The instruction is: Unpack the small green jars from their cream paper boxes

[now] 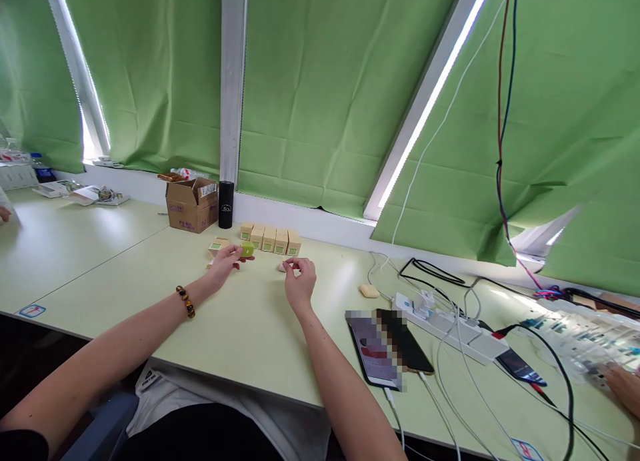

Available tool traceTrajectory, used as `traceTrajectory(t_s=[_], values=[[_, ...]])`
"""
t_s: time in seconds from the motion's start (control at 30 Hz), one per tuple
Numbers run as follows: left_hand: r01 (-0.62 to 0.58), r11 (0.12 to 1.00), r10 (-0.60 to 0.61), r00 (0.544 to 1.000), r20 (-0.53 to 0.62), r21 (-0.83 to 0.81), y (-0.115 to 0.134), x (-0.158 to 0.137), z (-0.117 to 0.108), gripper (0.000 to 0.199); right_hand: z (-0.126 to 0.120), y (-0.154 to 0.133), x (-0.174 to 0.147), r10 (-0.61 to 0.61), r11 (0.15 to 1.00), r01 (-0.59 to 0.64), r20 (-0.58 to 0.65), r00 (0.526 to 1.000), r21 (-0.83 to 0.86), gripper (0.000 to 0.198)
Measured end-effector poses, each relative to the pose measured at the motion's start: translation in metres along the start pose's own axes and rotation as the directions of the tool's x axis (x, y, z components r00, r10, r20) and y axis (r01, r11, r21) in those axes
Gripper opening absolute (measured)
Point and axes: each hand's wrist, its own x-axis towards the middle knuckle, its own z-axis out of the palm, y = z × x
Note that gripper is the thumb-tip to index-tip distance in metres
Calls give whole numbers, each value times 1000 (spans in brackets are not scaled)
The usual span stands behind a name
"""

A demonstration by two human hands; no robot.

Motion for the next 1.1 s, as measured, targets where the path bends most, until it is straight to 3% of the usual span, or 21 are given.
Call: traceTrajectory(t_s=[0.13,0.23,0.3,0.4,0.57,0.8,1.0,1.1], values=[[-157,910,197,978,-67,383,-3,5,-4,19,9,11,5,-104,968,130,126,987,-216,13],[-247,685,295,954,49,685,0,6,-4,8,20,19,10,-166,889,246,228,959,-387,15],[-273,519,272,951,147,810,2,10,-2,10,29,23,14,-198,822,323,298,934,-468,17],[-275,399,204,957,208,875,2,19,2,15,43,25,17,-202,754,376,356,913,-538,18],[-263,338,138,964,229,904,-3,31,5,11,60,27,15,-115,698,380,429,896,-606,19],[-234,296,64,972,225,926,-11,29,4,8,64,31,7,-44,682,347,438,898,-644,19],[-235,289,96,972,217,928,-6,28,-3,23,55,33,5,-118,698,364,402,908,-616,21],[-235,291,120,971,208,927,3,29,-11,25,43,32,3,-163,693,416,434,886,-589,25]])
